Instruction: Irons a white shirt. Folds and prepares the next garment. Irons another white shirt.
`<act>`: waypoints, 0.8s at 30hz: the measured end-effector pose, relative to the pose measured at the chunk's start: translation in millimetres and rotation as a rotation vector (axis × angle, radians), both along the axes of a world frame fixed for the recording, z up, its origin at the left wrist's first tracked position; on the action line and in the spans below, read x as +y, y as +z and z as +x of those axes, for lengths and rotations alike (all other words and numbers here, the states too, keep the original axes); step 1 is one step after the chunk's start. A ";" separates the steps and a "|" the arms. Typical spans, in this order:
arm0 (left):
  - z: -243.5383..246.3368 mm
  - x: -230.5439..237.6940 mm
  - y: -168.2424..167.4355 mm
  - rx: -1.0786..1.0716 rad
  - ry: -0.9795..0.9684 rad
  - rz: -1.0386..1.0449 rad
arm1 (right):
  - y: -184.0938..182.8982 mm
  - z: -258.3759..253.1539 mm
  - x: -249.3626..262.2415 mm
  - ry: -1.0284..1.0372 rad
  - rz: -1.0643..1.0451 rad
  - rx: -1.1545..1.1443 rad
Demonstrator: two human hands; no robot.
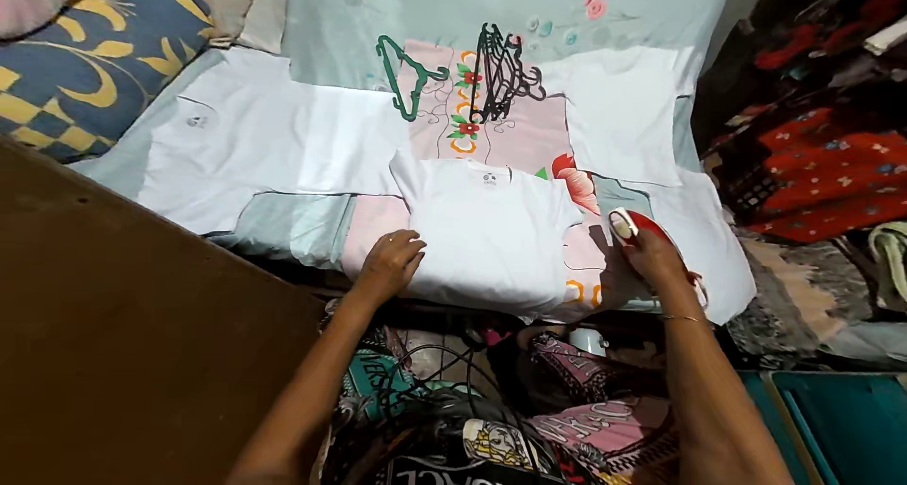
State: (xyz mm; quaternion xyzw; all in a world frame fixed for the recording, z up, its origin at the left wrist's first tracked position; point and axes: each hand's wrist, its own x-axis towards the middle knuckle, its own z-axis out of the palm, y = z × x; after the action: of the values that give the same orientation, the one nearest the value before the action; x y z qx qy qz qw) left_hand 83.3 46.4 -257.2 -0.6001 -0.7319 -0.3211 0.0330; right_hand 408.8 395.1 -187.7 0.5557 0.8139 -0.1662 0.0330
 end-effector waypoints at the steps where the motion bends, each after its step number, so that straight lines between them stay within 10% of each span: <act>1: -7.1 6.0 -2.9 -0.019 0.003 -0.014 | 11.2 -0.6 -0.7 -0.009 -0.031 0.091; 6: -26.3 32.6 -37.8 -0.085 0.065 -0.010 | 34.8 -36.0 -48.1 -0.057 -0.218 0.553; 12: -22.4 35.3 -61.1 -0.024 0.176 0.073 | -10.6 -119.8 -81.9 -0.124 -0.313 0.557; 24: -20.4 44.1 -88.3 0.107 0.292 0.193 | -42.8 -230.7 28.9 -0.250 -0.202 0.642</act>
State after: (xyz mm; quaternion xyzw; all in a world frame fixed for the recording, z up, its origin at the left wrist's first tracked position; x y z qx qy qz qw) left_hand 62.9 90.5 -345.6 -0.4979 -0.7742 -0.3491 0.1755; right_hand 178.1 424.0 -230.6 0.5645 0.6878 -0.4147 -0.1903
